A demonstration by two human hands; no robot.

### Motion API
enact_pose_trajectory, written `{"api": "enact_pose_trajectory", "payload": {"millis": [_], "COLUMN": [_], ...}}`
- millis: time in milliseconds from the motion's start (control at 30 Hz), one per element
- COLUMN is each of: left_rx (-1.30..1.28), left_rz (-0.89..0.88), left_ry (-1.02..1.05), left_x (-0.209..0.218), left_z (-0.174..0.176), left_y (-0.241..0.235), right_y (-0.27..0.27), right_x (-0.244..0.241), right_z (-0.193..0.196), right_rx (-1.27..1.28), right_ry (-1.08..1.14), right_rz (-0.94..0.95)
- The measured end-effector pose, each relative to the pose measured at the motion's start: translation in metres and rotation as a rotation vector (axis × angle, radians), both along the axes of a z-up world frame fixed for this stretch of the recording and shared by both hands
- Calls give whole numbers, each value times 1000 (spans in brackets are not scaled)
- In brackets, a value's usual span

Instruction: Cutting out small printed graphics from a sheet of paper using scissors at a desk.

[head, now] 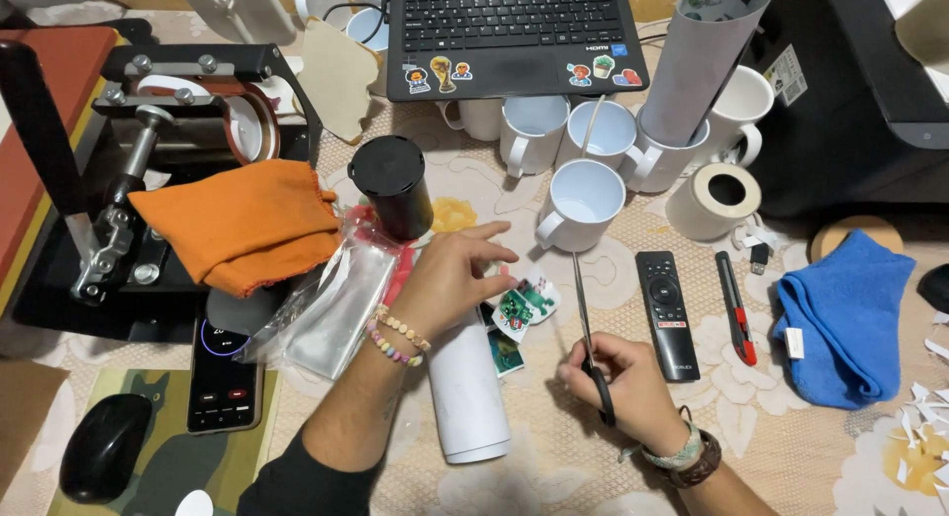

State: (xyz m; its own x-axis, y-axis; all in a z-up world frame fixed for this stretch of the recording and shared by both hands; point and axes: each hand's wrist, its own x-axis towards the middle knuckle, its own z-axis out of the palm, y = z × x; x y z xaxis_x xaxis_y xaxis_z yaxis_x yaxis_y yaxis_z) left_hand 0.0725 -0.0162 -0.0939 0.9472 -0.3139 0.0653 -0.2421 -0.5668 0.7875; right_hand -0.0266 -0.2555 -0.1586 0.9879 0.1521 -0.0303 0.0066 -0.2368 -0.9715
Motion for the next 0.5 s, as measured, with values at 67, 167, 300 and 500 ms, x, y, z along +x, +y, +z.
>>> {"api": "enact_pose_trajectory", "payload": {"millis": [67, 167, 300, 500], "left_rx": [118, 461, 751, 193], "left_rz": [74, 222, 333, 325], "left_ry": [-84, -137, -84, 285], "left_x": [-13, -37, -63, -89], "left_z": [20, 35, 14, 3], "left_y": [3, 2, -2, 6], "right_y": [2, 8, 15, 25], "right_x": [-2, -2, -5, -13], "right_z": [-6, -2, 7, 9], "right_rx": [16, 42, 102, 135], "right_ry": [1, 15, 54, 122], "right_rz": [-2, -2, 51, 51]}}
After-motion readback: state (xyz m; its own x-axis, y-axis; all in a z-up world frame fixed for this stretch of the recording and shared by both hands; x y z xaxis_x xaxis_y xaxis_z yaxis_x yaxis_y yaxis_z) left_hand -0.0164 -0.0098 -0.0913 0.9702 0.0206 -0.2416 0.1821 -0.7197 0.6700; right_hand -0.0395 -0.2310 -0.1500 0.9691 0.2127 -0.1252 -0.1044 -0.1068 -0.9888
